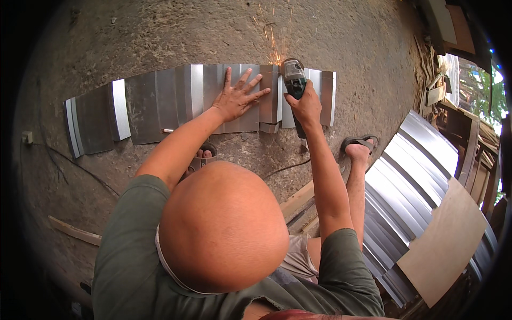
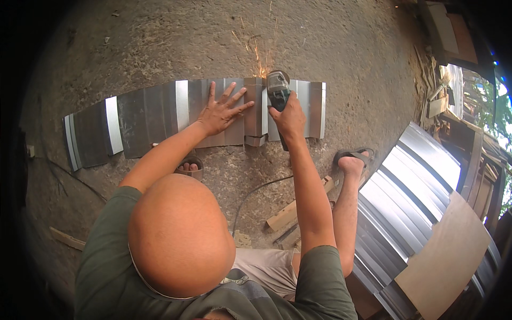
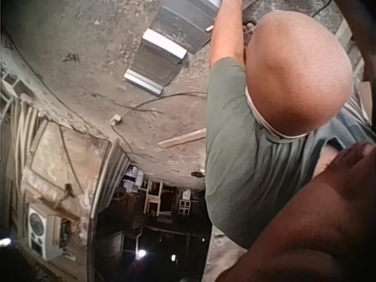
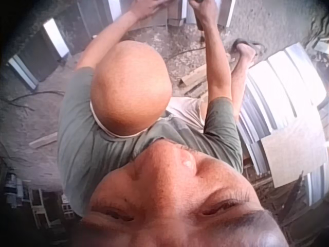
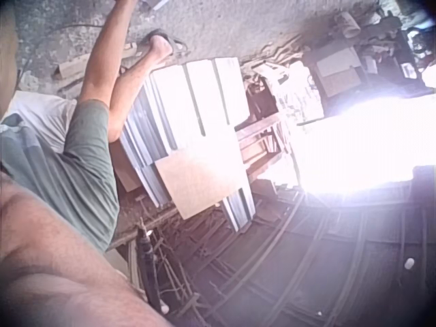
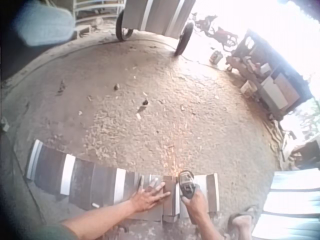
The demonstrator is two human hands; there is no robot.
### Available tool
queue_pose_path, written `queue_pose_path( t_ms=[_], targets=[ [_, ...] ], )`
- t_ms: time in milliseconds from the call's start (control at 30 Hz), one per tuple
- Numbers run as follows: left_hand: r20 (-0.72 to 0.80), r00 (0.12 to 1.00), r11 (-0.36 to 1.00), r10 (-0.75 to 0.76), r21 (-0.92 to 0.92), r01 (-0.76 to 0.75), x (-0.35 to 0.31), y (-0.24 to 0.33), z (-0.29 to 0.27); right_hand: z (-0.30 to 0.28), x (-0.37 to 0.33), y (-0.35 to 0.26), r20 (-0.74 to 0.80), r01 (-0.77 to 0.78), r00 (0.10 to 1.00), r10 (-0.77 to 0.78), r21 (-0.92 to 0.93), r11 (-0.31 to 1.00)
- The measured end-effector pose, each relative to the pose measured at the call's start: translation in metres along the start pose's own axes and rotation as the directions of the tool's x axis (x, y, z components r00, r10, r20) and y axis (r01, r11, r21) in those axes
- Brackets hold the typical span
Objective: The person uses an angle grinder to cut through corrugated metal sheets after measuring them with a tape measure while sitting on the floor.
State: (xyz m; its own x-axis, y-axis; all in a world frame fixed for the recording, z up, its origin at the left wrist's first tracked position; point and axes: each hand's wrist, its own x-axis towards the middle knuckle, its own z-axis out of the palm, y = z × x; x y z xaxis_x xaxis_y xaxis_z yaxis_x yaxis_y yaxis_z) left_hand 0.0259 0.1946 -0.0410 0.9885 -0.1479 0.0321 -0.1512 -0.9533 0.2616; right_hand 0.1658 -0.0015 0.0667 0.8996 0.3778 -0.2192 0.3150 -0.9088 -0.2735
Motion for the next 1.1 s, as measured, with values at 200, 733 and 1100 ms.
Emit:
queue_pose_path(
  t_ms=[200, 733, 1100],
  targets=[
    [-0.020, 1.000, 1.000, -0.004, -0.004, 0.004, -0.002, -0.001, 0.001, 0.003, -0.002, 0.000, -0.010, -0.005, 1.000, 0.005, 0.016, 1.000],
    [-0.008, 1.000, 0.986, -0.011, -0.168, 0.010, -0.006, -0.008, 0.001, -0.055, -0.051, -0.007, -0.004, -0.084, 0.995, 0.101, 0.522, 0.849],
    [-0.110, 0.992, 0.987, -0.055, -0.159, 0.037, -0.085, 0.047, -0.002, 0.010, -0.061, -0.093, 0.140, -0.206, 0.977, 0.161, 0.816, 0.540]
  ],
)
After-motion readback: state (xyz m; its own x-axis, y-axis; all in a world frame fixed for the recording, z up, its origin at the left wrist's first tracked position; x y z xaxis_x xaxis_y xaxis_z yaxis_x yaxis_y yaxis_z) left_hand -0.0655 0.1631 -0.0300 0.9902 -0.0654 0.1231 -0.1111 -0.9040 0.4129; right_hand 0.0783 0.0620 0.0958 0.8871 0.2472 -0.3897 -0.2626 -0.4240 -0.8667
